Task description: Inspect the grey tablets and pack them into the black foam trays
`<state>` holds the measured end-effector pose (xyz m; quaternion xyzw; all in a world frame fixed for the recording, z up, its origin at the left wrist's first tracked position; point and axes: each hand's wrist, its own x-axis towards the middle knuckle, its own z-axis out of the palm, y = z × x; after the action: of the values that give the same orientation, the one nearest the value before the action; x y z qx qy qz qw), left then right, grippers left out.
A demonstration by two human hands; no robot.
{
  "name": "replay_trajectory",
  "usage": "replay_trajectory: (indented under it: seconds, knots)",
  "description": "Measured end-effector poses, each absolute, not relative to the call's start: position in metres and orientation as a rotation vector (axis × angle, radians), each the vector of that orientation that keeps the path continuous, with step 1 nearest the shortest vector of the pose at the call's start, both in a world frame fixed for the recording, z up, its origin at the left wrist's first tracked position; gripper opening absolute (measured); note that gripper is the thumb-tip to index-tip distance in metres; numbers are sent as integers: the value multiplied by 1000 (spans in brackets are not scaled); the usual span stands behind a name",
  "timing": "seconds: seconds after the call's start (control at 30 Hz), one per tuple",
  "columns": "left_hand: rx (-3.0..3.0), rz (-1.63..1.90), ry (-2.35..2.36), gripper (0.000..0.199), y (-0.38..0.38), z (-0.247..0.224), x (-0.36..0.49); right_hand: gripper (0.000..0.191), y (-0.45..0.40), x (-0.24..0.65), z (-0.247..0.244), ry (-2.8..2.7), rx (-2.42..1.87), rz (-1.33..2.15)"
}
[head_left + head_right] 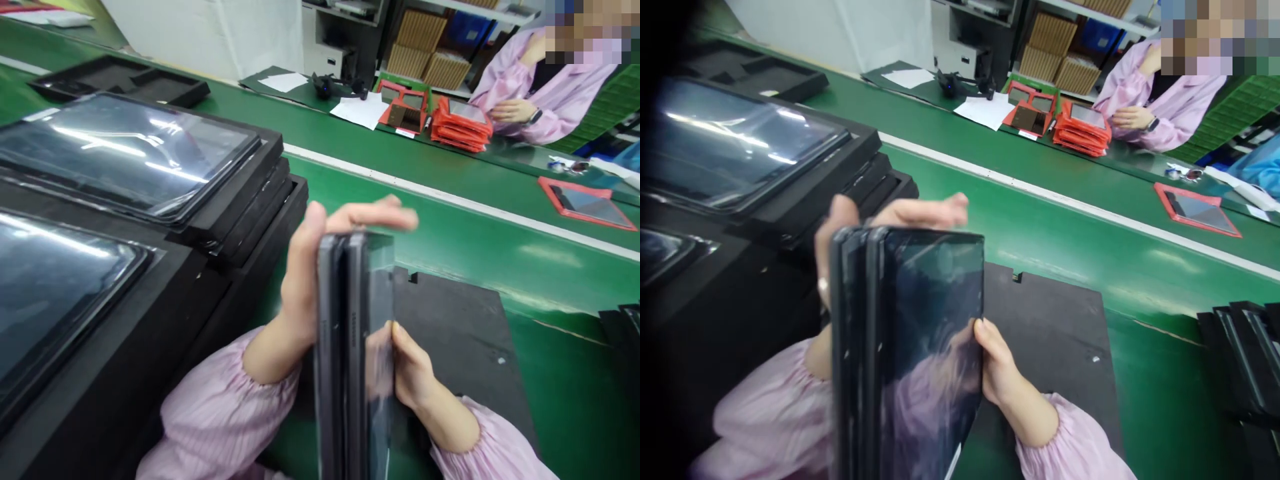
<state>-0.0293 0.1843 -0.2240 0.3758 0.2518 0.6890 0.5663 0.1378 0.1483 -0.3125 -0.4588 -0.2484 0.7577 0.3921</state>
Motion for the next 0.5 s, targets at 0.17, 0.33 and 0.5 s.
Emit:
replay_trajectory:
  seconds: [0.17,0.33,0.5]
  knots:
    - [934,1619,511,82,197,-237,-37,52,141,124,-321,-777,-1180,1968]
    - [962,1645,588,77,205,-246,-39,48,160,126,-318,-1244,-1166,1336]
    - [929,1696,547,75,215,-255,-41,26,168,121,-255,-1645,-994,995]
